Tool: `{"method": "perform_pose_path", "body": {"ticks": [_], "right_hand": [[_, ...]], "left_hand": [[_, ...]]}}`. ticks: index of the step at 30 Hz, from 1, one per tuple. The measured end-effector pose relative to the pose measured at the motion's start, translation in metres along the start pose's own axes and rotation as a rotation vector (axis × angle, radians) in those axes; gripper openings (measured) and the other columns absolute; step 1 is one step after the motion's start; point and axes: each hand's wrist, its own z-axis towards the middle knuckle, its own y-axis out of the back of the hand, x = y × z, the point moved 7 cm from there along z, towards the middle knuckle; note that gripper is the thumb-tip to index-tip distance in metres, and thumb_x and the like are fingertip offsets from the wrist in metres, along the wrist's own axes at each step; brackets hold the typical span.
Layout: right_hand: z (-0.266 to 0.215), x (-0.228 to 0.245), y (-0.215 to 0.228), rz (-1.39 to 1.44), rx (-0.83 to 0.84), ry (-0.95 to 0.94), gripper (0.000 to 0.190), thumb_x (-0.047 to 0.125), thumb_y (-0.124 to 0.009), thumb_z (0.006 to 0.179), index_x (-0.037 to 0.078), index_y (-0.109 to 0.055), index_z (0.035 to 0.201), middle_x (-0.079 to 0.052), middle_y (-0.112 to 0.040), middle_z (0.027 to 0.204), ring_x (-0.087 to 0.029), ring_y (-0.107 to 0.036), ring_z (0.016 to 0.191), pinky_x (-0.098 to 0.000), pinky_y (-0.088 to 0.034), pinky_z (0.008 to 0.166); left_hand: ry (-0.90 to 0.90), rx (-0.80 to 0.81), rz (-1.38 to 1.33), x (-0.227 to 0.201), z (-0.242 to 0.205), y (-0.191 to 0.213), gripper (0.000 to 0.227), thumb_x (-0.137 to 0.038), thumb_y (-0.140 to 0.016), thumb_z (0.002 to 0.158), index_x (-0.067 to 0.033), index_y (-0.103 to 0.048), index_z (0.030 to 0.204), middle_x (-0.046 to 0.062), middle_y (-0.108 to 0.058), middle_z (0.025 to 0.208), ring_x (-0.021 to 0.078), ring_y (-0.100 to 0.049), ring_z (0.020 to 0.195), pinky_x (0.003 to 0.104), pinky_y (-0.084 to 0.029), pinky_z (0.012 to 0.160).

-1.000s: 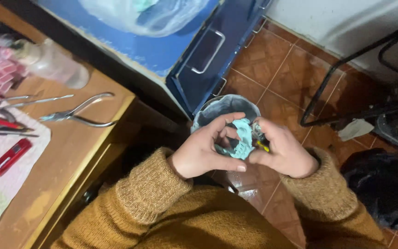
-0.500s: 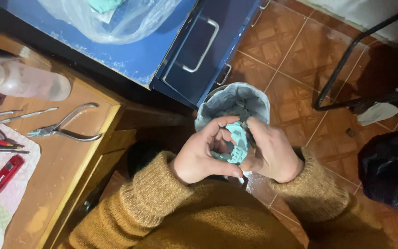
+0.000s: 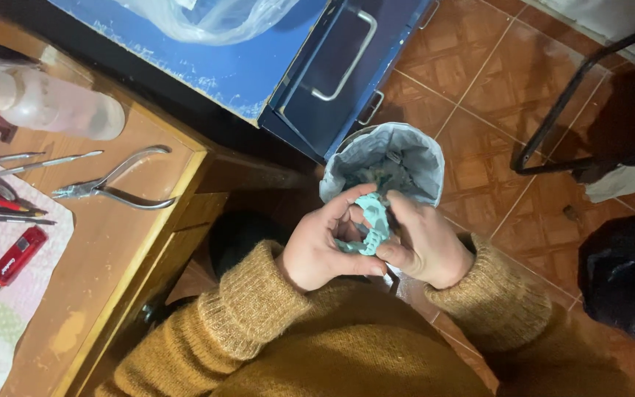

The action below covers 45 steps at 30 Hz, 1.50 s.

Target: The person shapes a light blue clay object using a yellow utility knife and a metal sculpting tool. They repeatedly trim and refine the object's edges and surface while holding it over a trash bin to catch debris. The person also handles a plastic bag and places the tools on the table.

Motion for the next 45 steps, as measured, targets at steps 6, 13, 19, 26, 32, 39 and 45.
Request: {"method": "perform_pose_path", "body": {"ticks": [6,13,19,26,32,39,45], "right_hand": [[0.001,0.004,-0.009,0.082,0.006,0.008,0.083,0.079,-0.048,0.091,0.001,-0.056,0.117,-0.019,-0.068,0.098,-0.040,-0.071,0.090,-0.0438,-0.055,0.076],[-0.008,-0.008,-0.027,-0.067,-0.084,-0.019,0.055,0.054,-0.050,0.100,0.004,-0.060,0.121,-0.021,-0.072,0.098,-0.043,-0.070,0.087,-0.0473,-0.055,0.070],[-0.006,-0.008,-0.035,-0.169,-0.129,-0.115,0.036,0.021,-0.064,0.090,0.001,-0.060,0.120,-0.024,-0.069,0.088,-0.043,-0.071,0.075,-0.0477,-0.056,0.064],[-0.002,-0.006,-0.037,-0.209,-0.261,-0.047,0.028,0.015,-0.064,0.091,-0.002,-0.062,0.113,-0.024,-0.068,0.088,-0.043,-0.070,0.079,-0.0472,-0.055,0.066],[0.003,0.007,-0.019,-0.236,-0.275,0.076,0.042,0.042,-0.060,0.095,0.001,-0.057,0.104,-0.019,-0.061,0.085,-0.042,-0.064,0.077,-0.0474,-0.050,0.066],[0.012,0.048,-0.002,-0.395,-0.123,0.274,0.070,0.071,-0.049,0.091,0.002,-0.054,0.102,-0.015,-0.060,0.092,-0.036,-0.065,0.078,-0.0459,-0.051,0.067],[0.013,0.058,-0.002,-0.423,-0.086,0.299,0.069,0.066,-0.059,0.087,-0.001,-0.056,0.104,-0.015,-0.062,0.088,-0.035,-0.066,0.075,-0.0447,-0.053,0.064]], "left_hand": [[-0.005,-0.044,-0.014,0.005,-0.004,0.004,0.099,0.001,-0.089,0.076,-0.0002,-0.037,0.160,0.007,-0.066,0.119,0.0152,-0.065,0.107,0.033,-0.056,0.096],[-0.063,-0.144,0.021,0.001,-0.007,0.014,0.100,-0.002,-0.090,0.075,0.0021,-0.036,0.159,0.008,-0.065,0.118,0.0154,-0.065,0.111,0.032,-0.056,0.100],[-0.047,-0.268,0.112,-0.002,-0.009,0.021,0.101,-0.006,-0.092,0.072,0.0032,-0.037,0.156,0.007,-0.068,0.115,0.0149,-0.067,0.105,0.031,-0.058,0.093],[-0.101,-0.390,0.057,0.001,-0.008,0.031,0.104,-0.007,-0.094,0.069,0.0025,-0.035,0.154,0.007,-0.065,0.112,0.0156,-0.069,0.102,0.032,-0.059,0.092],[-0.119,-0.208,-0.115,-0.011,-0.011,0.025,0.086,-0.002,-0.081,0.084,-0.0039,-0.031,0.154,0.008,-0.064,0.117,0.0140,-0.063,0.105,0.031,-0.054,0.094],[-0.022,-0.102,-0.306,-0.021,-0.019,0.012,0.068,0.003,-0.058,0.099,-0.0109,-0.028,0.158,0.009,-0.066,0.115,0.0156,-0.063,0.104,0.030,-0.050,0.094],[-0.012,-0.166,-0.366,-0.023,-0.021,0.009,0.065,0.006,-0.058,0.097,-0.0082,-0.033,0.156,0.005,-0.064,0.115,0.0137,-0.063,0.107,0.030,-0.052,0.096]]}}
